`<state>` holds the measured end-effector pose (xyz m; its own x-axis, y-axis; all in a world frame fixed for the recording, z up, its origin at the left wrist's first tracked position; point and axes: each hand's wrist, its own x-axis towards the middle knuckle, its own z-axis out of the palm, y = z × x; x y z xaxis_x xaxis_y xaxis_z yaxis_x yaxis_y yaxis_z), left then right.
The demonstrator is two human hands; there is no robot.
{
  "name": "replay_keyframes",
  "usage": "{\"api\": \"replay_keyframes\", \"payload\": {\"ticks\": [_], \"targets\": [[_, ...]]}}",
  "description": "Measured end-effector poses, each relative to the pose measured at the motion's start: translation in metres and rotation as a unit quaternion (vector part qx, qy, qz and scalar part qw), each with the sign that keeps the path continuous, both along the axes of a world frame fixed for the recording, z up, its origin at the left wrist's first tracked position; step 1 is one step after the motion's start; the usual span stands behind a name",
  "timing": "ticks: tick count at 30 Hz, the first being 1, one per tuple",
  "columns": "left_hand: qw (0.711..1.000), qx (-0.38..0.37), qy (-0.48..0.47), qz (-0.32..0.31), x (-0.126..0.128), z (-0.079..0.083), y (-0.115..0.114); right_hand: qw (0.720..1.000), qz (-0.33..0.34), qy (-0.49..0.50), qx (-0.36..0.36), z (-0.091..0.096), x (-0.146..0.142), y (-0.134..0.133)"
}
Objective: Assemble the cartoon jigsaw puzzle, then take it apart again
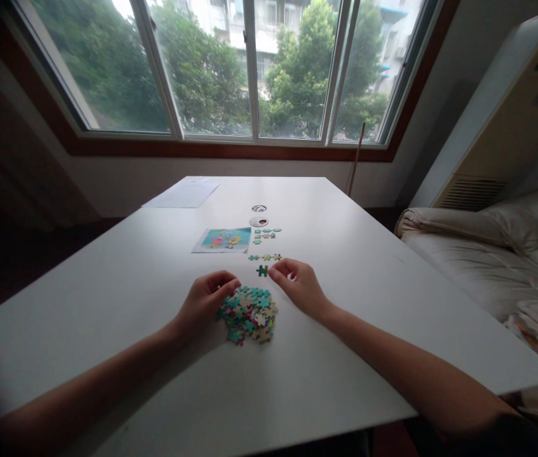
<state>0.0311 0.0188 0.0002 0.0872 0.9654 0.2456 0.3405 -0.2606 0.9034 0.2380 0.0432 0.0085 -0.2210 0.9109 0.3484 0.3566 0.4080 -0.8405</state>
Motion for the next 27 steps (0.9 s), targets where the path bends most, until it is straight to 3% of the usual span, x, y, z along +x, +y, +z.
{"api": "replay_keyframes", "payload": {"ticks": [6,11,16,20,27], "targets": [[1.0,-0.003,-0.004,0.001,0.0,-0.002,0.0,1.0,-0.002,-0.012,0.007,0.0,0.0,0.0],[1.0,-0.001,-0.002,0.007,-0.001,-0.003,0.0,0.995,0.005,-0.092,0.029,0.002,-0.004,0.009],[1.0,0.002,-0.001,0.013,-0.001,0.001,-0.001,0.98,0.007,-0.193,0.047,-0.005,-0.013,0.026],[1.0,0.003,-0.001,0.017,-0.002,0.003,-0.002,0.955,0.01,-0.278,0.102,-0.008,-0.013,0.033],[1.0,0.004,-0.005,0.018,-0.002,0.005,-0.002,0.943,0.03,-0.305,0.133,-0.004,-0.018,0.036]]}}
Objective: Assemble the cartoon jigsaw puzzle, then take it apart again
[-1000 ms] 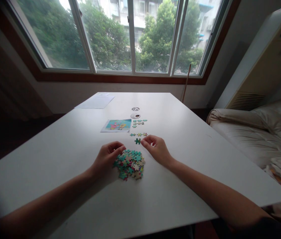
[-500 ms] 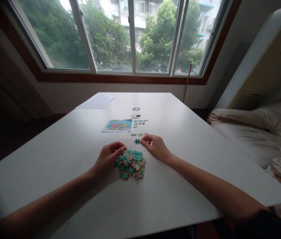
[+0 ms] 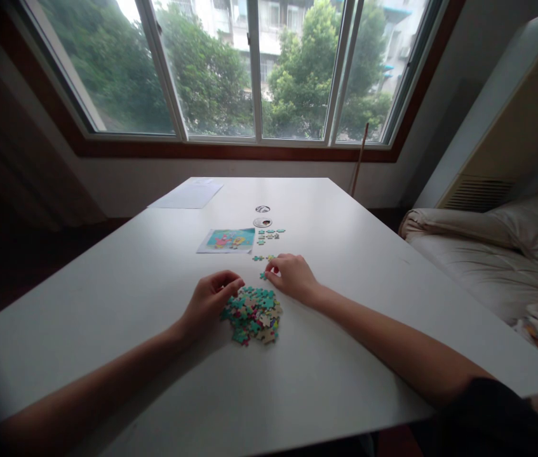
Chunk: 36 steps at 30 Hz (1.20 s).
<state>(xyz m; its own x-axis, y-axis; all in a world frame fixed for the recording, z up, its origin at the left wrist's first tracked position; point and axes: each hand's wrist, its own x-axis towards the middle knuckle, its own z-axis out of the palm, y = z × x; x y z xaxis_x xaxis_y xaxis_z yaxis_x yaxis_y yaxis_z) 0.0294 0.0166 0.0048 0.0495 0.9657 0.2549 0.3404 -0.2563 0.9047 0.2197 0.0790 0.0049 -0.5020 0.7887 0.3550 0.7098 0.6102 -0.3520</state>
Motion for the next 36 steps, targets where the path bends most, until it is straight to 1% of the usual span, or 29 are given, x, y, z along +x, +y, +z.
{"api": "replay_keyframes", "payload": {"ticks": [6,10,13,15,17,20,24,30,33,36], "targets": [[1.0,-0.001,-0.001,-0.001,0.0,0.0,0.0,1.0,0.013,-0.023,-0.015,0.001,-0.014,0.018],[1.0,0.002,0.0,-0.003,-0.002,-0.002,0.002,0.999,0.007,-0.034,-0.004,0.0,-0.019,0.031],[1.0,0.006,0.001,-0.002,-0.003,-0.004,0.004,0.999,0.005,-0.031,0.008,-0.001,-0.019,0.035],[1.0,0.008,0.001,-0.004,-0.003,-0.005,0.004,1.0,0.014,-0.016,0.012,-0.001,-0.017,0.031],[1.0,0.011,0.001,-0.007,-0.003,-0.006,0.004,0.999,0.038,0.001,0.003,0.001,-0.013,0.022],[1.0,0.016,0.004,-0.007,-0.003,-0.007,0.004,0.996,0.077,0.015,-0.032,0.005,-0.001,0.004],[0.999,0.028,0.015,-0.001,-0.003,-0.008,0.007,0.992,0.088,0.03,-0.089,0.005,0.014,-0.015],[0.997,0.055,0.062,-0.007,-0.002,-0.005,0.008,0.983,0.092,0.066,-0.142,0.0,0.018,-0.019],[0.992,0.075,0.097,-0.023,0.001,-0.003,0.002,0.978,0.097,0.094,-0.158,0.003,0.017,-0.021],[0.986,0.095,0.13,-0.052,0.004,-0.001,-0.004,0.974,0.092,0.132,-0.161,0.009,0.017,-0.028]]}}
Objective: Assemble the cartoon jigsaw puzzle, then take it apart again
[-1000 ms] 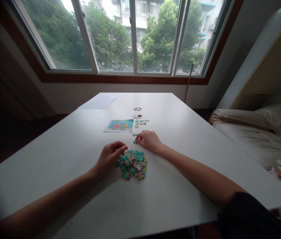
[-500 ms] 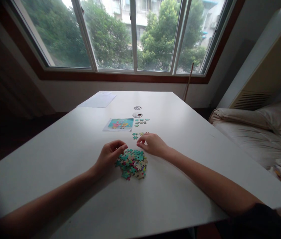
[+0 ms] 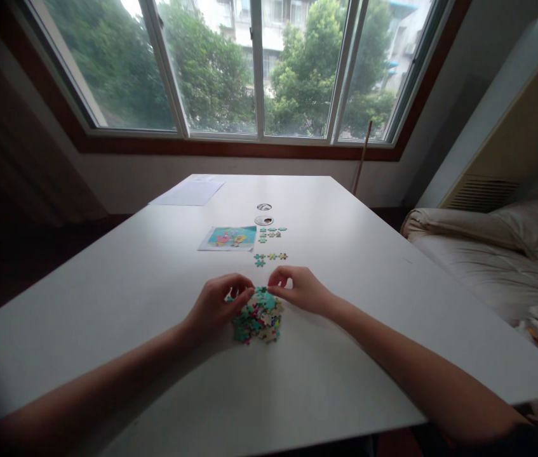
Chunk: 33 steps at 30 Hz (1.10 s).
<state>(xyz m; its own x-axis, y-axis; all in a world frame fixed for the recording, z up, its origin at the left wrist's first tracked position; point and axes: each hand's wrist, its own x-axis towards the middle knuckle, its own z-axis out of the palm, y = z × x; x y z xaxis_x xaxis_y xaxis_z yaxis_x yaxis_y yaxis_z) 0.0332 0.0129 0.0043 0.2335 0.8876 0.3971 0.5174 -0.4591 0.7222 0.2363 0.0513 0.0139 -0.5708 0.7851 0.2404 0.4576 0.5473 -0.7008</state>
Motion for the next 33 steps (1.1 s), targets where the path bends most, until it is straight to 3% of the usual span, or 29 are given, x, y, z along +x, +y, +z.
{"api": "replay_keyframes", "payload": {"ticks": [11,18,28,33], "targets": [[1.0,-0.004,0.01,-0.014,0.002,0.002,-0.001,0.998,-0.011,0.061,0.001,0.003,-0.007,-0.011],[0.997,-0.055,-0.056,0.01,-0.003,-0.005,0.005,0.994,-0.083,0.071,-0.006,0.0,-0.005,-0.006],[0.992,-0.091,-0.086,-0.008,-0.001,-0.005,0.006,0.996,-0.065,0.065,0.0,-0.003,-0.009,-0.012],[0.991,-0.089,-0.103,0.015,-0.003,-0.006,0.008,0.983,-0.126,0.135,-0.003,-0.003,-0.002,-0.002]]}}
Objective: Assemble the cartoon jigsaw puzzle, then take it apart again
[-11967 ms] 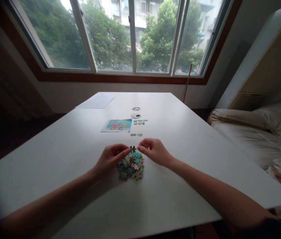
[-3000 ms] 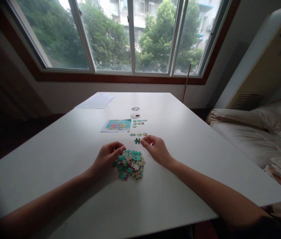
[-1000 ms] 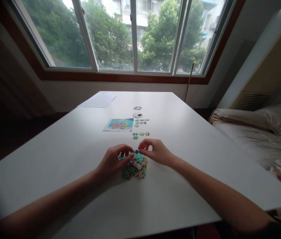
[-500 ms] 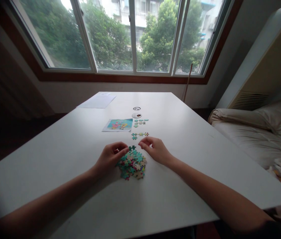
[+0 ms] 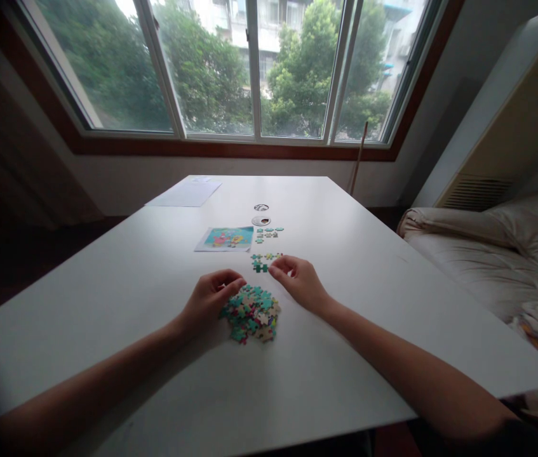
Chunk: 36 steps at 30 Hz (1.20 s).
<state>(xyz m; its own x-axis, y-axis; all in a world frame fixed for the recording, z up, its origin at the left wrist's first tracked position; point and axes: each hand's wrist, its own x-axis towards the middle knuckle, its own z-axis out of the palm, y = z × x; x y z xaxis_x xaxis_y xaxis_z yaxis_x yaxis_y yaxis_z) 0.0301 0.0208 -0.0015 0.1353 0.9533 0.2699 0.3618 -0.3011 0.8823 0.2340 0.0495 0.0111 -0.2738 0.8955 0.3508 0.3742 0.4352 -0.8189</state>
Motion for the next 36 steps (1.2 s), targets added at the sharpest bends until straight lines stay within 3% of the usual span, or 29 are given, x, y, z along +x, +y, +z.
{"api": "replay_keyframes", "payload": {"ticks": [4,10,15,20,27,36], "targets": [[1.0,-0.001,-0.009,0.011,-0.001,-0.001,0.001,0.998,-0.036,0.047,-0.002,-0.005,0.009,0.012],[1.0,-0.004,-0.014,0.012,-0.001,0.0,0.0,0.998,-0.049,0.023,0.014,-0.004,0.011,0.015],[1.0,-0.005,-0.019,0.013,0.0,0.001,0.0,0.992,-0.063,-0.108,0.011,-0.005,0.011,0.017],[1.0,-0.003,-0.023,0.015,0.001,0.0,0.001,0.963,-0.081,-0.255,0.027,-0.012,0.013,0.024],[1.0,-0.002,-0.026,0.015,0.001,-0.001,0.001,0.942,-0.017,-0.305,0.141,-0.014,0.011,0.016],[1.0,-0.001,-0.021,0.017,0.002,-0.001,0.002,0.915,-0.001,-0.372,0.155,-0.016,0.005,0.025]]}}
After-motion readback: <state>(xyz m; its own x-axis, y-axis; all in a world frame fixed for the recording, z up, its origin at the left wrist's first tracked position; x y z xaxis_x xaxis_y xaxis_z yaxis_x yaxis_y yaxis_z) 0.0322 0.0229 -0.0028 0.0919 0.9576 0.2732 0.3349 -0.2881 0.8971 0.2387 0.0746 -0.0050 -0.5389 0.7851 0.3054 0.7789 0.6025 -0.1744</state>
